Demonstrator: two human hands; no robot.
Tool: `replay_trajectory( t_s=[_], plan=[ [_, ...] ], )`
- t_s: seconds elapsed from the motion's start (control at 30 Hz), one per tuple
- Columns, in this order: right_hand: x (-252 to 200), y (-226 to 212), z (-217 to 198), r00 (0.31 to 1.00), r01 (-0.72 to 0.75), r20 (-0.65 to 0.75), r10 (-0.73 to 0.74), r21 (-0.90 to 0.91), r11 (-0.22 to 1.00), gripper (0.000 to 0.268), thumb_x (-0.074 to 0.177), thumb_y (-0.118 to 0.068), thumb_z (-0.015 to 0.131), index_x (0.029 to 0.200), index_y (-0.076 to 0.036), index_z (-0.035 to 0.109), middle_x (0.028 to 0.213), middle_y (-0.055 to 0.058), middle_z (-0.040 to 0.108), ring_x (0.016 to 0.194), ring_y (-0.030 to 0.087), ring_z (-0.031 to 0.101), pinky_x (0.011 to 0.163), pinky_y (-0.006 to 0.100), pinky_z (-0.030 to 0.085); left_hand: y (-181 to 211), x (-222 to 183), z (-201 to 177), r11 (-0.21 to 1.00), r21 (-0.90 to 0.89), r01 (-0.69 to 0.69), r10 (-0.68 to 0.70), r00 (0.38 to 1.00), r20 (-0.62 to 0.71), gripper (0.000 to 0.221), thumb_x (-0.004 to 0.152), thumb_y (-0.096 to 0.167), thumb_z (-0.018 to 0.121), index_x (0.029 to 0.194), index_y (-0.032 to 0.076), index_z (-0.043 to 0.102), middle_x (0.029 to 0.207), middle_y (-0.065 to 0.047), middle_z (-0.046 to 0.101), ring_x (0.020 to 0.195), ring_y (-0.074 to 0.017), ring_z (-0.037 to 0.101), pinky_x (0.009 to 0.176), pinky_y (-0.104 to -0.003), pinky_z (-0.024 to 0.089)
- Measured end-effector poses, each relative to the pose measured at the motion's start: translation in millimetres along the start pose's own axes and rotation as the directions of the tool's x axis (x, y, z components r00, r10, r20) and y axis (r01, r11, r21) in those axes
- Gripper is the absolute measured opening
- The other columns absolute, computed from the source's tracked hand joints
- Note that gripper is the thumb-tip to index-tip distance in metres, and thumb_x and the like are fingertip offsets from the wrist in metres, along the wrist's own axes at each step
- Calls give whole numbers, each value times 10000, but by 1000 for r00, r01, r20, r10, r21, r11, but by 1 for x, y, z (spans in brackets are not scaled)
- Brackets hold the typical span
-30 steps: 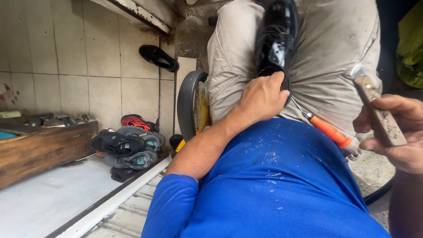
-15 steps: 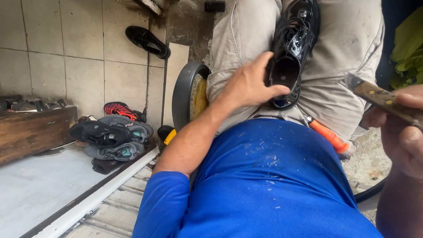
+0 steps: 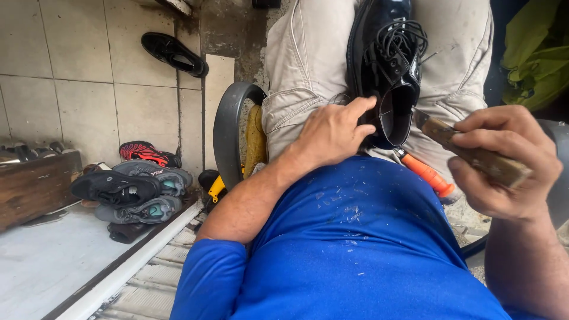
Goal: Repairing a black dress shoe using a handheld tool and thread
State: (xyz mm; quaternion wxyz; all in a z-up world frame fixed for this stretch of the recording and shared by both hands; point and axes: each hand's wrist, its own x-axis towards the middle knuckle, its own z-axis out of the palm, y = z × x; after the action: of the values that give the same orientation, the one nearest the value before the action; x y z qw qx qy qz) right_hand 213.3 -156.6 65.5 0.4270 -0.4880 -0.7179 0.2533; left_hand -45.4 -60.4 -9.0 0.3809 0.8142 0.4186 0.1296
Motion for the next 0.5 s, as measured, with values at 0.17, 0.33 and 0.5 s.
replay_trajectory(
  t_s=[0.17,0.33,0.5],
  plan=[
    [14,3,19,997,29,69,-21,-110,993,200,869,40,772,1057,70,715,1150,289,692,996,332,690,894,405,558,4,2,-34,999,41,11,-15,996,87,134,913,285,642,907,166,704,837,-90,767,774,-368,711,683,-531,530],
    [12,20,43,994,8,108,24,-282,959,172,935,4,788,1095,-36,740,1228,181,734,1044,325,716,864,398,589,4,0,-30,1000,10,-15,15,999,30,224,815,297,727,949,162,608,882,-31,724,777,-282,699,668,-469,523],
    [8,25,47,994,-43,87,66,-248,968,197,932,15,795,1115,-23,731,1237,188,729,1085,307,720,912,379,577,-4,1,-5,984,140,-108,93,990,110,233,976,301,674,864,111,598,846,-25,529,667,-217,592,509,-393,512]
  ],
)
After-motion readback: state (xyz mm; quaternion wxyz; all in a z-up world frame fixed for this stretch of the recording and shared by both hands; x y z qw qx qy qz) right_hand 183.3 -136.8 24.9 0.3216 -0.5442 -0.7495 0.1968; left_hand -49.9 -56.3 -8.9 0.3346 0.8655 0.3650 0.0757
